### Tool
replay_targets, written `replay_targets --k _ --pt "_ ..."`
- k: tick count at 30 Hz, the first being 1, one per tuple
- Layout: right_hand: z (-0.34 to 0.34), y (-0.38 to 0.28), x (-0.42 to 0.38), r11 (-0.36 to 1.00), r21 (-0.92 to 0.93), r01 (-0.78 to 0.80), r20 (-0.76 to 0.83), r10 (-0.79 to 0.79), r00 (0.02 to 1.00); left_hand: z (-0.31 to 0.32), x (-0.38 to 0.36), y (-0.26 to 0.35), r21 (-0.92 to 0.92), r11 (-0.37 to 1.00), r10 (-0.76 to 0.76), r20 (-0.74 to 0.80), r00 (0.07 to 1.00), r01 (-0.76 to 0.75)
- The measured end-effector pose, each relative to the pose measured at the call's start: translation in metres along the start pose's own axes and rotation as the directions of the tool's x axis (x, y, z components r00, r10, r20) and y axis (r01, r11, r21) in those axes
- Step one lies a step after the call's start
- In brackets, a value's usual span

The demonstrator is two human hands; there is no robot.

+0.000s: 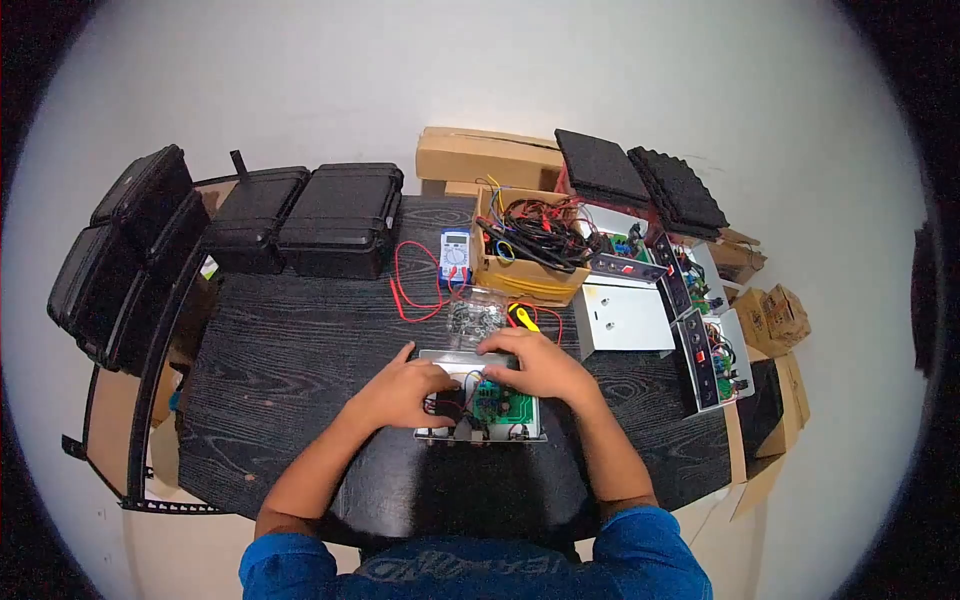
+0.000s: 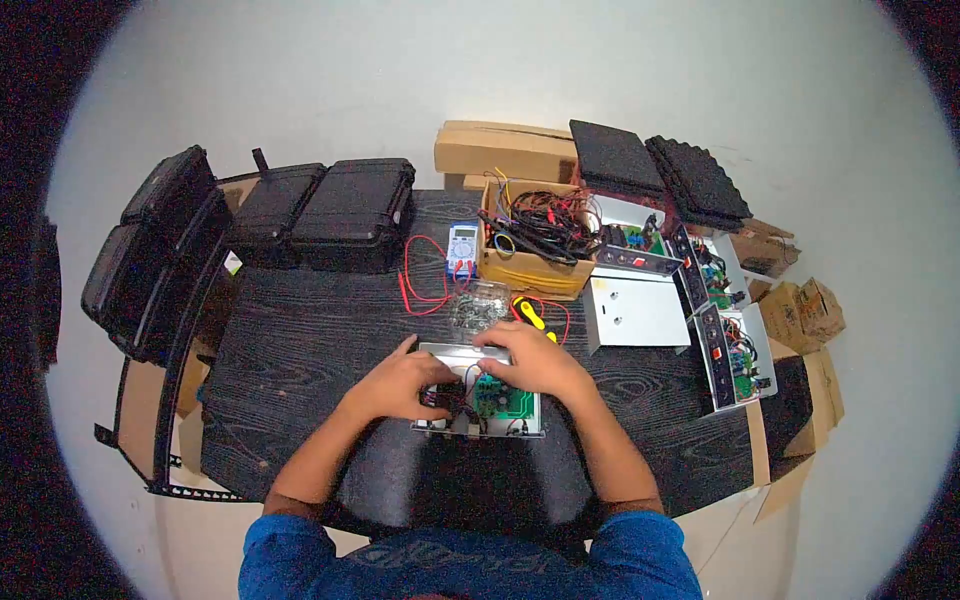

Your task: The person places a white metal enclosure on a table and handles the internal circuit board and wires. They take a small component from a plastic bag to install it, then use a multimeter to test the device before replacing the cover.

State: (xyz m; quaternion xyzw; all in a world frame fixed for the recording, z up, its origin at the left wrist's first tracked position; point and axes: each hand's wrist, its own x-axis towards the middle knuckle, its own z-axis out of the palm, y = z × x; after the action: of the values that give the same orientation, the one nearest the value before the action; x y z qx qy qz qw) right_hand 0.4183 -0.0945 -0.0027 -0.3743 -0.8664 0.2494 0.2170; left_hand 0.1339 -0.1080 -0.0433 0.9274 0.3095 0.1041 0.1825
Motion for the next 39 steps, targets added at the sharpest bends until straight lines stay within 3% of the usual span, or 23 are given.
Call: replay_targets --k 7,39 --pt "0.004 0.003 -0.002 1.000 -0.015 -0.021 0.042 0.022 0.999 0.002 0.000 -0.002 0.049 0.999 -0.010 0.064 0.998 0.007" --pt "0.005 0.006 -0.003 0.999 -0.017 -0.037 0.109 0.039 0.993 0.005 -0.001 0.000 0.042 0.998 0.044 0.000 0.999 -0.044"
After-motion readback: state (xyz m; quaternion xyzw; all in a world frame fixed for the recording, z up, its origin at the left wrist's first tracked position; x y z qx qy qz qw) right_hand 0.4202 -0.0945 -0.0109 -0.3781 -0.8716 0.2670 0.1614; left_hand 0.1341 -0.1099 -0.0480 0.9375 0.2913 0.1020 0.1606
